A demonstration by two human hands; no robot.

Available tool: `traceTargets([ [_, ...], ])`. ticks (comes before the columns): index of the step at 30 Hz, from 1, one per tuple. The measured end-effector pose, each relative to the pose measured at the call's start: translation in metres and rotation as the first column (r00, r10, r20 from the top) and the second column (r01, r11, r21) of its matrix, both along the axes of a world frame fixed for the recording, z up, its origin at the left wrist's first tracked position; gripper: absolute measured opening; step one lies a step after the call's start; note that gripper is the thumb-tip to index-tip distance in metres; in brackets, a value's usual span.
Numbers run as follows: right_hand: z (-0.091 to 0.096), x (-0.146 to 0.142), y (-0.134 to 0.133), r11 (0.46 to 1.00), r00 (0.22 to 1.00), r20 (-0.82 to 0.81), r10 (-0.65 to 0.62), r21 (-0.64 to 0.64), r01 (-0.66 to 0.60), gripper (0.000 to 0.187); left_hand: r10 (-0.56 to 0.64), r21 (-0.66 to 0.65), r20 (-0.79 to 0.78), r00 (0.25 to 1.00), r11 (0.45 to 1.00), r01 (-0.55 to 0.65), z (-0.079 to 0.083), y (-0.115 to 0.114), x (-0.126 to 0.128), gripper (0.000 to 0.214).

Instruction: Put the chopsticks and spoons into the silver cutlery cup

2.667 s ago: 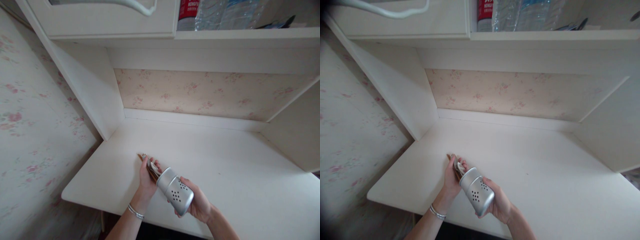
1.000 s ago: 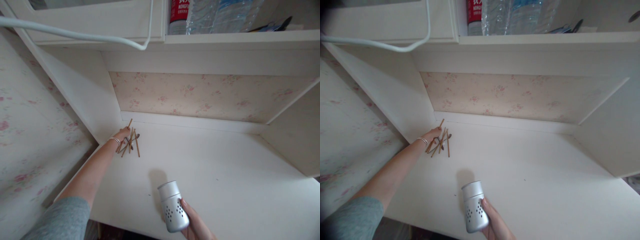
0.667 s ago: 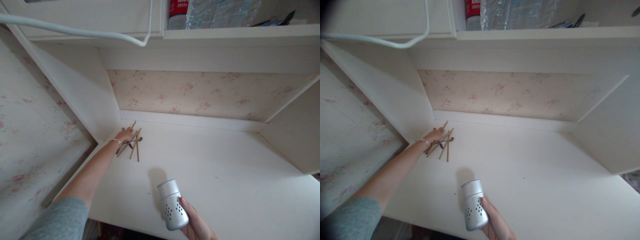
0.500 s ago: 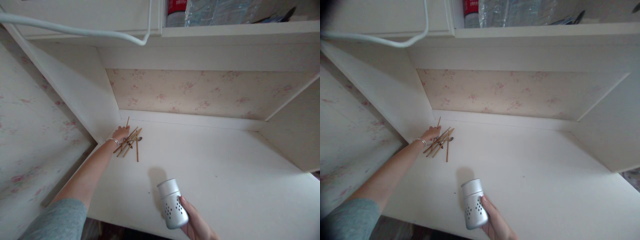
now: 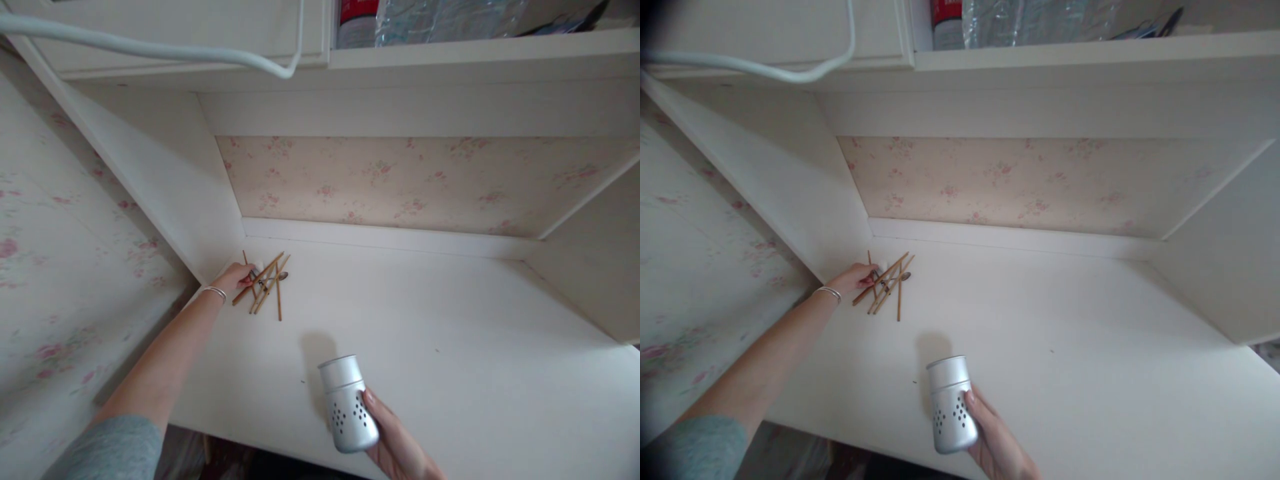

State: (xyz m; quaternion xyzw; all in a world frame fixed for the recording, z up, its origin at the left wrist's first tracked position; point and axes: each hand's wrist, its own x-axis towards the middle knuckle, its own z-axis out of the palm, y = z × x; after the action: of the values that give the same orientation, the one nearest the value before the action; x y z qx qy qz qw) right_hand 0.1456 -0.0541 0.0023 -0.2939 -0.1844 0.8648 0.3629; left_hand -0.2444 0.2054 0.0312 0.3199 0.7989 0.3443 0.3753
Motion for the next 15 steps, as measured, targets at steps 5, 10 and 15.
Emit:
traceTargets([
  [5, 0.0, 0.002, -0.001, 0.999, 1.0, 0.025, 0.003, 0.045, -0.004, 0.052, 0.013, 0.105, -0.178, 0.984, 0.995, 0.005, -0.007, -0.016, -0.003, 0.028],
  [10, 0.005, 0.001, 0.0, 0.986, 0.999, 0.051, 0.007, 0.169, -0.016, 0.065, -0.006, 0.202, -0.302, 0.953, 0.977, 0.07, -0.012, -0.035, -0.007, 0.016],
  [15, 0.022, -0.01, 0.033, 0.935, 0.955, 0.281, -0.096, 0.355, -0.011, 0.058, 0.046, 0.313, -0.34, 0.939, 0.947, 0.067, -0.013, -0.067, -0.004, 0.006],
])
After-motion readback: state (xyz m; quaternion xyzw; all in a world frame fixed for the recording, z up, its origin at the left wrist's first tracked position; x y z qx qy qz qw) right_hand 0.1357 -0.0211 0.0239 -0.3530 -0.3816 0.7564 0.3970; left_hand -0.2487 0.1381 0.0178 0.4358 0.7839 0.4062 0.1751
